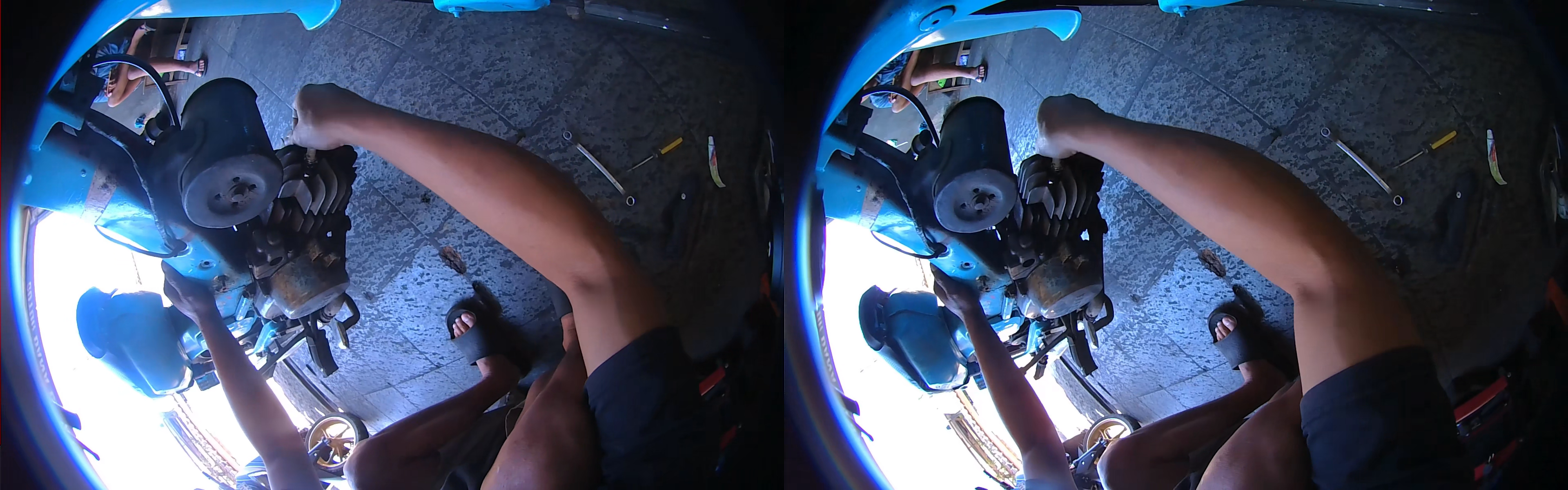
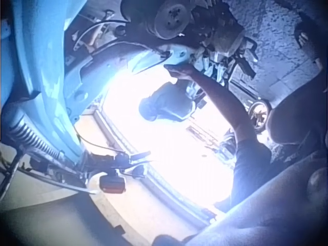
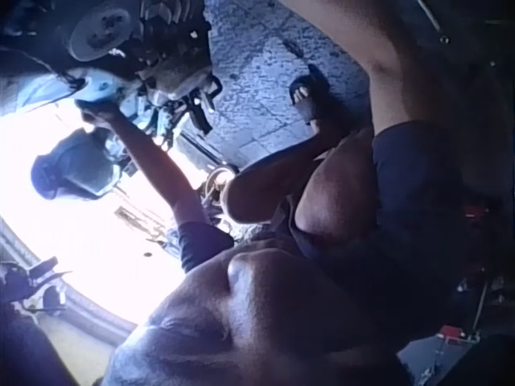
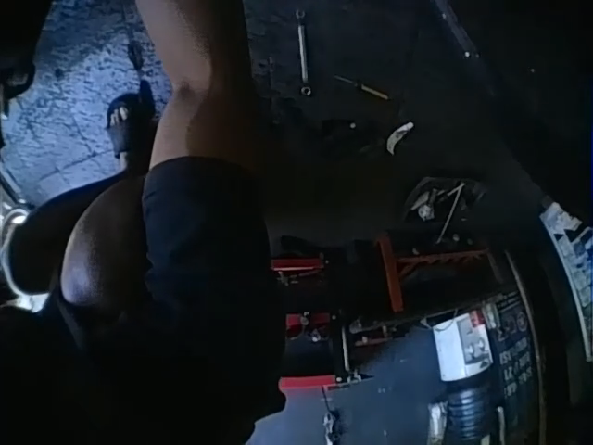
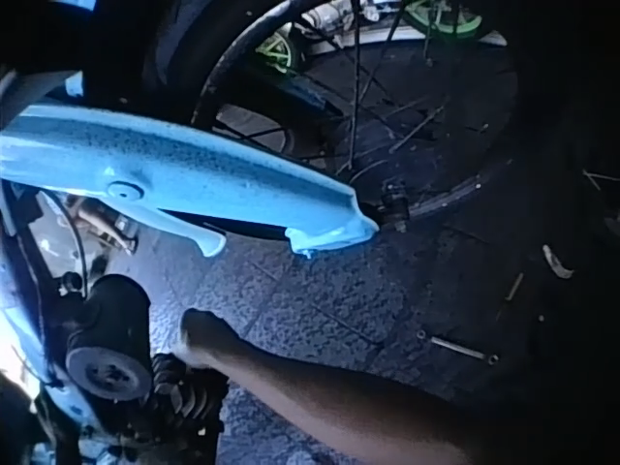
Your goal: Applying sealant to a gasket and reassembling the cylinder head of a motorcycle engine.
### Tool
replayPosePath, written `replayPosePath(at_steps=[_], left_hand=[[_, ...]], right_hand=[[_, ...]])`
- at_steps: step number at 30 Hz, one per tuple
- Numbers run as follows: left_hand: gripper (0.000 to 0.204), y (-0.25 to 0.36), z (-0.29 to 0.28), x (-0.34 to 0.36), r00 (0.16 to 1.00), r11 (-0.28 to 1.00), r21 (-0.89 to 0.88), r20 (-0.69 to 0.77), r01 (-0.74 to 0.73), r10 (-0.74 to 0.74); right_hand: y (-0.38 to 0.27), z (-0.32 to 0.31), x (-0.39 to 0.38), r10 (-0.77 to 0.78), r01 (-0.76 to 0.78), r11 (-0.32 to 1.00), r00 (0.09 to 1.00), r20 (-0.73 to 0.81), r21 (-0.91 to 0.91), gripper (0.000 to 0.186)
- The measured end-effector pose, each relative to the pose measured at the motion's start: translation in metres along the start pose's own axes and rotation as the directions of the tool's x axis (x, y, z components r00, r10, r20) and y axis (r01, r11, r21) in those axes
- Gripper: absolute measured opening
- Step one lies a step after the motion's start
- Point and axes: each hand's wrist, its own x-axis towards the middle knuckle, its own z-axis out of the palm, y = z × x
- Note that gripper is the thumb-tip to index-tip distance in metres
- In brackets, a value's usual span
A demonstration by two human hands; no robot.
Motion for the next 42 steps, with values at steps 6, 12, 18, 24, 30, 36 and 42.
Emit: replayPosePath(at_steps=[6,12,18,24,30,36,42], left_hand=[[0.064,0.003,0.003,-0.004,1.000,1.000,0.004,0.014,0.001,-0.002],[0.062,-0.001,0.006,-0.002,0.997,0.997,0.016,0.008,-0.081,0.081],[0.062,-0.006,0.007,0.002,0.998,0.999,-0.040,-0.058,0.005,-0.007],[0.043,-0.071,-0.005,0.027,0.693,0.616,0.398,0.075,-0.680,0.717],[0.069,-0.023,0.008,0.005,0.998,0.998,0.017,-0.001,-0.063,0.064],[0.065,-0.019,0.006,0.008,1.000,0.997,-0.073,-0.008,-0.010,0.010],[0.063,-0.025,0.008,0.012,1.000,0.999,-0.046,0.004,-0.017,0.017]], right_hand=[[0.002,0.010,-0.002,0.073,-0.069,0.997,0.992,-0.098,0.035,0.025],[0.009,0.016,0.001,0.136,-0.130,0.990,0.981,-0.135,0.048,0.020],[0.006,0.021,-0.012,0.030,0.020,0.949,0.988,-0.153,0.316,0.020],[0.006,0.019,-0.006,0.040,-0.017,0.990,0.985,-0.165,0.139,0.015],[0.011,0.019,-0.007,0.128,-0.084,0.967,0.977,-0.170,0.240,0.023],[0.000,0.017,0.000,0.283,-0.270,0.957,0.946,-0.158,0.102,0.042],[0.000,0.018,-0.030,0.211,-0.127,0.955,0.926,-0.314,0.267,0.035]])
